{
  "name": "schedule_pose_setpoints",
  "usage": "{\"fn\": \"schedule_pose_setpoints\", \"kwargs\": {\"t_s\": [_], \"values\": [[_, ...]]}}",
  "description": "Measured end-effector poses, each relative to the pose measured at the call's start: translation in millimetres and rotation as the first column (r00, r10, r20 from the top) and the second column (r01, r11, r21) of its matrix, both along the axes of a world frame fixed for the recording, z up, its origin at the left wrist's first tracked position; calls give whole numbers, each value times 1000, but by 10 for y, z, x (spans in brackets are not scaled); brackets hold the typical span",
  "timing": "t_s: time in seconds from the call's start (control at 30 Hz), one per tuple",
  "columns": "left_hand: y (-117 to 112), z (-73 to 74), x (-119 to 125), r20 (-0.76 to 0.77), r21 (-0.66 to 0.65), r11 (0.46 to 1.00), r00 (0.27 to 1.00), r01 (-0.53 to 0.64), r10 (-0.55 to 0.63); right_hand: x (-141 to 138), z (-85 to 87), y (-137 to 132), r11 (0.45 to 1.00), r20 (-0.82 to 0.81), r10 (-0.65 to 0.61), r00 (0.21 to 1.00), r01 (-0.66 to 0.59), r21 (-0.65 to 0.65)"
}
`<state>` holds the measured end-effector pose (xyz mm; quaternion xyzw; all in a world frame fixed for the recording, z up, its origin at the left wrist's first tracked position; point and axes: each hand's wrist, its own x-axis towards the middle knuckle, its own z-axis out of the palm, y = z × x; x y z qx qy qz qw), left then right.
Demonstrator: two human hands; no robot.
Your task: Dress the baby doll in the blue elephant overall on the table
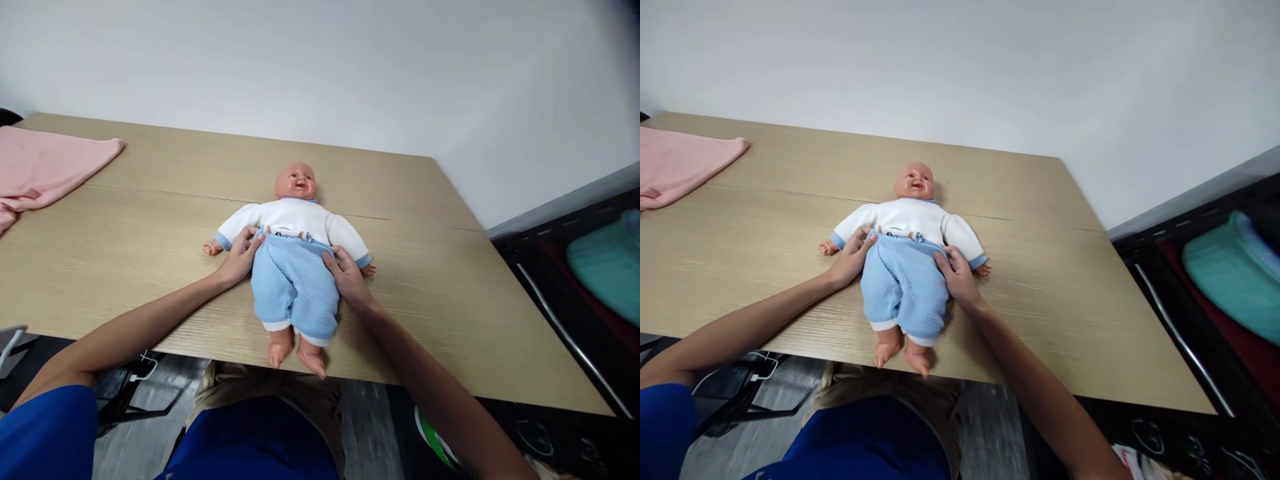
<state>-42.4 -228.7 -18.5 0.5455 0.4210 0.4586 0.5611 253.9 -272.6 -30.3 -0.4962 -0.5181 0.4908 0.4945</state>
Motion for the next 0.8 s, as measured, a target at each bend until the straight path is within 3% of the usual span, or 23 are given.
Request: {"fn": "schedule_pose_setpoints", "kwargs": {"t_s": [0.13,0.23,0.37,0.47,0.53,0.67,0.8], "values": [[-9,95,-74,-51,68,997,998,29,-26,-3,11,-78,997,59,-71,996,70,9],[-97,174,-147,-202,210,977,979,42,2,-16,98,-193,975,232,-160,959,117,189],[-127,322,-151,-371,415,902,927,118,49,-20,287,-205,903,425,-244,871,45,427],[-27,441,-64,-356,525,845,928,103,109,-37,380,-57,900,380,-197,904,12,436],[54,478,2,-305,475,878,946,56,105,-55,384,73,934,294,-156,943,44,356],[121,399,44,-224,207,978,973,-17,65,-40,265,263,983,194,-98,976,65,170],[51,231,-51,-180,74,997,984,11,3,53,69,211,993,239,-90,967,69,97]]}}
